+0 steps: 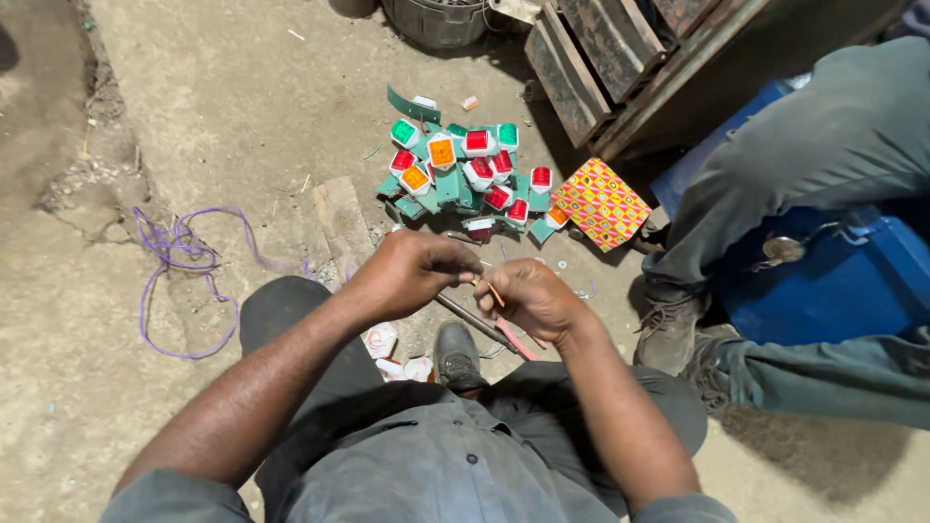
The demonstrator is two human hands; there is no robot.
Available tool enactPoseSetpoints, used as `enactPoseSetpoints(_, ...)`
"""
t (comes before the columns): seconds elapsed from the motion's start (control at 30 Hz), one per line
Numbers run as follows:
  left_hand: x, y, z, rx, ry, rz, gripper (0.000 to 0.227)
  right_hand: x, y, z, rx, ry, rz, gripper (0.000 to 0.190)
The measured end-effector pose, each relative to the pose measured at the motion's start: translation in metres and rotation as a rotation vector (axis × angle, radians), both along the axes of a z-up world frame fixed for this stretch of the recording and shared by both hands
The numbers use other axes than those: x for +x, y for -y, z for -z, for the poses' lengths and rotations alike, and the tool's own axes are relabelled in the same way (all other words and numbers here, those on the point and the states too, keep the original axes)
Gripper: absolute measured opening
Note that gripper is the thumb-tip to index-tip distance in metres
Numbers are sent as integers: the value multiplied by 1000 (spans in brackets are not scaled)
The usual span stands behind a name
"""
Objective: The person sits on the floor and uses pliers to strip and twist purple wires. They repeatedly cut, strip, and twist the wires while surrounded by small electrical components and tools.
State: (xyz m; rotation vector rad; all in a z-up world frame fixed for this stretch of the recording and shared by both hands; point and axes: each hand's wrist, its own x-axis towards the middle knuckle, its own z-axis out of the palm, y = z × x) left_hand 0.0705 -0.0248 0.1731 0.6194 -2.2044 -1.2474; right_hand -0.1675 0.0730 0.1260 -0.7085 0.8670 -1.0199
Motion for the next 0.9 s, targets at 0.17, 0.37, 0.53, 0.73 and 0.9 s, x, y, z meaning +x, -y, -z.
enactPoseSetpoints(0.17, -7, -7, 9, -173, -135, -2, 24, 13, -10, 6, -71, 229, 29, 27)
enactPoseSetpoints(0.37, -4, -25, 17, -270, -242, 27, 52, 25, -17, 17, -110, 227, 286, 12)
enactPoseSetpoints(0.53, -4, -27, 21, -396, -247, -10, 47, 17, -16, 8, -140, 212, 139, 21)
enactPoseSetpoints(0.73, 0, -30, 23, -272, -272, 89, 47, 14, -20, -3, -63, 130, 76, 30)
enactPoseSetpoints(0.9, 2, -30, 25, -146, -299, 86, 30, 15, -23, -12, -116, -63, 48, 19)
